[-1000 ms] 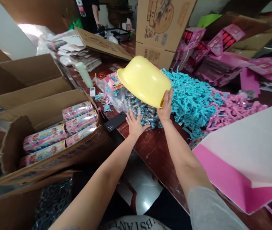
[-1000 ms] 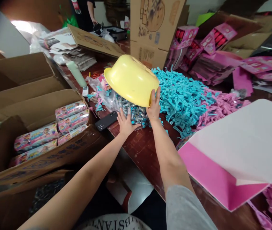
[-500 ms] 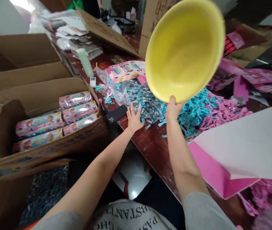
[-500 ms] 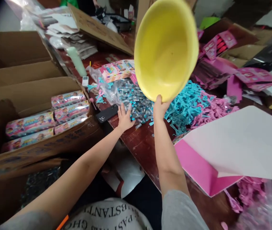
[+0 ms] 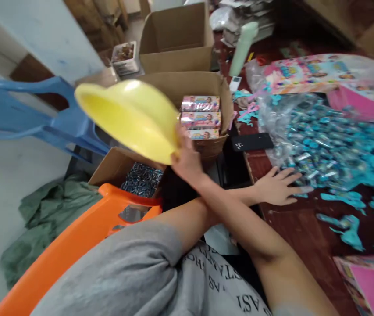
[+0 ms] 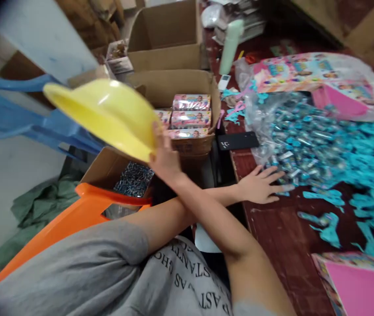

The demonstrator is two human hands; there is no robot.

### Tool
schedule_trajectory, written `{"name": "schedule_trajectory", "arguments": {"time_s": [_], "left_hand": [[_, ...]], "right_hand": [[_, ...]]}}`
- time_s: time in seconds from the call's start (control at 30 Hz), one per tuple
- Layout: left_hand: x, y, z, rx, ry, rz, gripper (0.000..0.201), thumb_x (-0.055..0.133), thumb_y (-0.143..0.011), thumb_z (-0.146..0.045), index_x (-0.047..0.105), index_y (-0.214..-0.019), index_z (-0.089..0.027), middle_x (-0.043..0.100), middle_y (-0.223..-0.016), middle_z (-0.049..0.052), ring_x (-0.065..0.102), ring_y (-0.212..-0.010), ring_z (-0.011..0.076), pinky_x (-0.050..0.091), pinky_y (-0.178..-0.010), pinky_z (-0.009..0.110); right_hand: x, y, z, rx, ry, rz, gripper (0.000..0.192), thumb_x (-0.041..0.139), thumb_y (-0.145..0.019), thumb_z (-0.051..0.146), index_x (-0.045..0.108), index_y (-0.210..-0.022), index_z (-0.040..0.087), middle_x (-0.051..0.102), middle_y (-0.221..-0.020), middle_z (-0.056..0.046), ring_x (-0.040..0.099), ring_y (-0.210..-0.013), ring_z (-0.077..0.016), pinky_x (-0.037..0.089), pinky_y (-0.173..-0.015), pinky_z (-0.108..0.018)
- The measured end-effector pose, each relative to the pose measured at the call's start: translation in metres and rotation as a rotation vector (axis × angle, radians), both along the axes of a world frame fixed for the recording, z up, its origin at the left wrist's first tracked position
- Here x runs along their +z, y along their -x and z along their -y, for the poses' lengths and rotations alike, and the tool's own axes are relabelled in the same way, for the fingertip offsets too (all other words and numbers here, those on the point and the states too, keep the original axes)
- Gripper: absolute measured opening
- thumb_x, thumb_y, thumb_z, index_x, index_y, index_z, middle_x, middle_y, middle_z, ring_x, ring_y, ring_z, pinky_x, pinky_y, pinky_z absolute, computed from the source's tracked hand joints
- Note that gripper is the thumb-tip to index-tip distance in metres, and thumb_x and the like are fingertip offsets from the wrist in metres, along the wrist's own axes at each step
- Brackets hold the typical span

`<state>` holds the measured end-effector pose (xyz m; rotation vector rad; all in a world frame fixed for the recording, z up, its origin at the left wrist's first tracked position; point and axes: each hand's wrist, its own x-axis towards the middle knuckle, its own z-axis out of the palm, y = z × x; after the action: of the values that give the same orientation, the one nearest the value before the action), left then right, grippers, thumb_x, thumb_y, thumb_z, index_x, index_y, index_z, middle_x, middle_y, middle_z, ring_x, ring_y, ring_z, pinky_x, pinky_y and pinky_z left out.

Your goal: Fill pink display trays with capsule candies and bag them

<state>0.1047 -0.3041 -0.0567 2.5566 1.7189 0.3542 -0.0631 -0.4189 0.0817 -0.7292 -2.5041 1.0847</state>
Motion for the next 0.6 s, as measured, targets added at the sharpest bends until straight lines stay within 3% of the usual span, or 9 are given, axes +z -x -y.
{"name": "schedule_trajectory", "arguments": {"time_s": [0.07,0.1,0.17,0.23,0.3,0.4,0.5,0.6], "left_hand": [[0.003,0.009,0.004,-0.02,0.007,0.018,0.057,0.053,-0.109,-0.043,0.051,-0.166,-0.035,0.044,-0.175,0.009,0.033,-0.166,0.0354,0.032,-0.133,0.059],[0.005,0.012,0.005,-0.035,0.017,0.049,0.058,0.054,-0.109,-0.044,0.052,-0.166,-0.032,0.044,-0.175,0.011,0.033,-0.166,0.0374,0.033,-0.132,0.06],[0.009,0.018,0.002,-0.058,0.049,0.101,0.061,0.056,-0.108,-0.045,0.051,-0.167,-0.029,0.043,-0.175,0.014,0.033,-0.165,0.0418,0.034,-0.13,0.063],[0.011,0.019,-0.008,-0.062,0.084,0.125,0.063,0.058,-0.107,-0.044,0.05,-0.167,-0.028,0.041,-0.176,0.015,0.029,-0.166,0.0432,0.03,-0.131,0.066],[0.009,0.017,-0.018,-0.054,0.11,0.133,0.064,0.059,-0.106,-0.043,0.05,-0.167,-0.028,0.039,-0.177,0.014,0.025,-0.168,0.0424,0.026,-0.133,0.066],[0.003,0.012,-0.024,-0.048,0.111,0.128,0.063,0.057,-0.106,-0.044,0.051,-0.167,-0.027,0.037,-0.178,0.014,0.023,-0.169,0.0421,0.02,-0.135,0.066],[-0.001,0.01,-0.023,-0.042,0.105,0.125,0.065,0.058,-0.105,-0.046,0.05,-0.167,-0.027,0.035,-0.18,0.013,0.019,-0.17,0.0413,0.017,-0.136,0.066],[-0.004,0.01,-0.024,-0.041,0.129,0.136,0.066,0.059,-0.104,-0.046,0.051,-0.166,-0.025,0.027,-0.183,0.013,0.017,-0.171,0.0406,0.016,-0.137,0.065]], "right_hand": [[0.003,0.03,0.031,0.178,0.118,0.205,0.096,0.06,-0.102,0.025,0.003,-0.179,0.032,-0.005,-0.184,-0.022,0.075,-0.124,-0.0376,0.063,-0.103,-0.057],[0.004,0.036,0.038,0.248,0.148,0.232,0.102,0.067,-0.102,0.031,0.001,-0.179,0.032,-0.013,-0.183,-0.024,0.071,-0.132,-0.0416,0.062,-0.105,-0.058],[0.001,0.032,0.037,0.32,0.133,0.16,0.116,0.084,-0.092,0.046,0.009,-0.179,0.031,-0.01,-0.184,-0.022,0.044,-0.157,-0.0496,0.052,-0.118,-0.063],[-0.003,0.004,0.024,0.291,0.063,0.013,0.109,0.086,-0.091,0.053,0.024,-0.176,0.026,0.005,-0.185,-0.021,0.02,-0.169,-0.0449,0.04,-0.129,-0.061],[-0.009,-0.051,0.013,0.169,-0.018,-0.137,0.084,0.075,-0.101,0.048,0.037,-0.17,0.02,0.017,-0.184,-0.022,0.016,-0.172,-0.0338,0.032,-0.135,-0.054],[-0.023,-0.167,0.028,-0.139,-0.033,-0.33,0.049,0.06,-0.111,0.036,0.055,-0.157,0.02,0.038,-0.177,-0.018,0.037,-0.164,-0.0238,0.036,-0.134,-0.047],[-0.058,-0.287,0.087,-0.534,0.108,-0.462,0.036,0.058,-0.111,0.037,0.066,-0.144,0.025,0.066,-0.151,-0.013,0.066,-0.138,-0.0215,0.055,-0.118,-0.045],[-0.105,-0.373,0.18,-0.951,0.309,-0.282,0.03,0.063,-0.107,0.048,0.078,-0.122,0.027,0.079,-0.12,-0.008,0.078,-0.104,-0.0202,0.065,-0.096,-0.039]]}}
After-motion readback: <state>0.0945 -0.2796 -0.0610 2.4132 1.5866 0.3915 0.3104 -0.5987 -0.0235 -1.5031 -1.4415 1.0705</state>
